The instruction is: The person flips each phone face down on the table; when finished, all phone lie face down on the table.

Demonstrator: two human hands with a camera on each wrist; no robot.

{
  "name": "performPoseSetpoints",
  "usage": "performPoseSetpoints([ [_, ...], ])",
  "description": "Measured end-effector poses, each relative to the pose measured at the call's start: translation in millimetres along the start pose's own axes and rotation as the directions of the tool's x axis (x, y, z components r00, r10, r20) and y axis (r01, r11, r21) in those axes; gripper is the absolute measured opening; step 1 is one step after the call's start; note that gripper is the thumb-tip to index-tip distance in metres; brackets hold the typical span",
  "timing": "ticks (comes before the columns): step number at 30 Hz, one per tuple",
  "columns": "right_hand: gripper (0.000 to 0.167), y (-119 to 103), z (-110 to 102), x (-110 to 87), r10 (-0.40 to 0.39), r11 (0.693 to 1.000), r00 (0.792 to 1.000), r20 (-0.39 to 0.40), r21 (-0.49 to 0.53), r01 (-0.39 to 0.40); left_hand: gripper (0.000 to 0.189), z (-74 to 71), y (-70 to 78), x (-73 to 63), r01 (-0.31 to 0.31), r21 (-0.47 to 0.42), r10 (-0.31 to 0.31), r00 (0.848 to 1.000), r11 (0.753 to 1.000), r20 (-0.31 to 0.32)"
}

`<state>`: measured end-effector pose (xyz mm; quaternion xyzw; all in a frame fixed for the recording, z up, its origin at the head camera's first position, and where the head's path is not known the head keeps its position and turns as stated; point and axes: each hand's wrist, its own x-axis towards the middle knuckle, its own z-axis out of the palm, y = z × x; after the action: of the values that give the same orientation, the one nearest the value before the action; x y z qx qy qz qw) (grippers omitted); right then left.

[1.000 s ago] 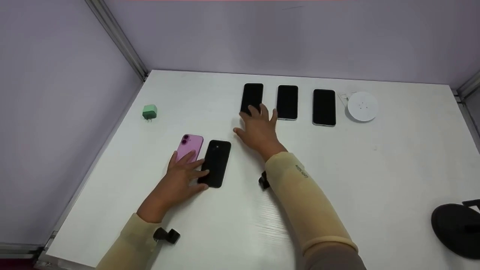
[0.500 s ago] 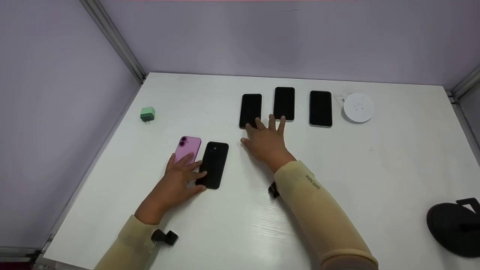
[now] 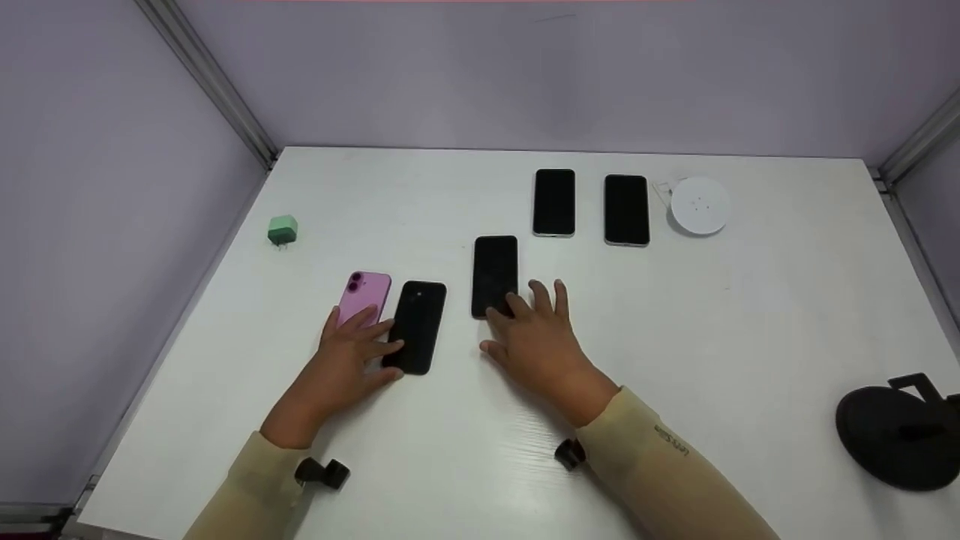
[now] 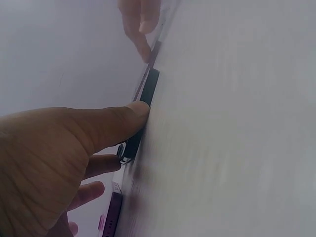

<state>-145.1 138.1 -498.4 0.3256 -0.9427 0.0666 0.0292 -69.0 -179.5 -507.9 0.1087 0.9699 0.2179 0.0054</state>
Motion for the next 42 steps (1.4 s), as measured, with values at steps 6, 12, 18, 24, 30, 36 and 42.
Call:
performPoseSetpoints([
  [6, 0.043, -14, -2, -34.2, -0.070, 0.997, 0.995, -0.066, -0.033, 0.068, 0.044, -2.9, 2.1, -0.2, 0.020, -0.003, -0.020, 1.000, 1.000, 0.007],
  [12, 0.040, -27, -5, -55.3, -0.100, 0.995, 0.994, -0.050, -0.028, 0.099, 0.045, -2.1, 2.5, -1.3, 0.025, -0.014, -0.025, 1.000, 1.000, 0.002],
  [18, 0.043, -32, -5, -68.0, -0.118, 0.993, 0.993, -0.031, -0.019, 0.117, 0.044, 0.3, 1.1, -3.7, 0.023, -0.021, -0.023, 1.000, 1.000, -0.006],
  [24, 0.042, -32, -6, -69.8, -0.094, 0.996, 0.995, -0.022, -0.001, 0.094, 0.044, 0.2, 2.0, -2.0, 0.015, -0.021, -0.015, 1.000, 1.000, -0.007],
  [30, 0.043, -31, -6, -70.5, -0.100, 0.995, 0.994, -0.035, 0.008, 0.100, 0.051, 2.3, 9.8, 1.3, 0.029, -0.017, -0.029, 1.000, 0.999, -0.012],
  [36, 0.048, -27, -4, -70.7, -0.089, 0.996, 0.996, -0.019, 0.021, 0.090, 0.063, 10.0, 31.2, 10.8, -0.017, 0.001, 0.017, 1.000, 1.000, -0.002],
  [42, 0.055, -25, -2, -73.6, -0.058, 0.997, 0.998, 0.032, 0.056, 0.056, 0.063, 25.6, 57.1, 22.3, -0.135, 0.032, 0.132, 0.988, 0.990, 0.076],
])
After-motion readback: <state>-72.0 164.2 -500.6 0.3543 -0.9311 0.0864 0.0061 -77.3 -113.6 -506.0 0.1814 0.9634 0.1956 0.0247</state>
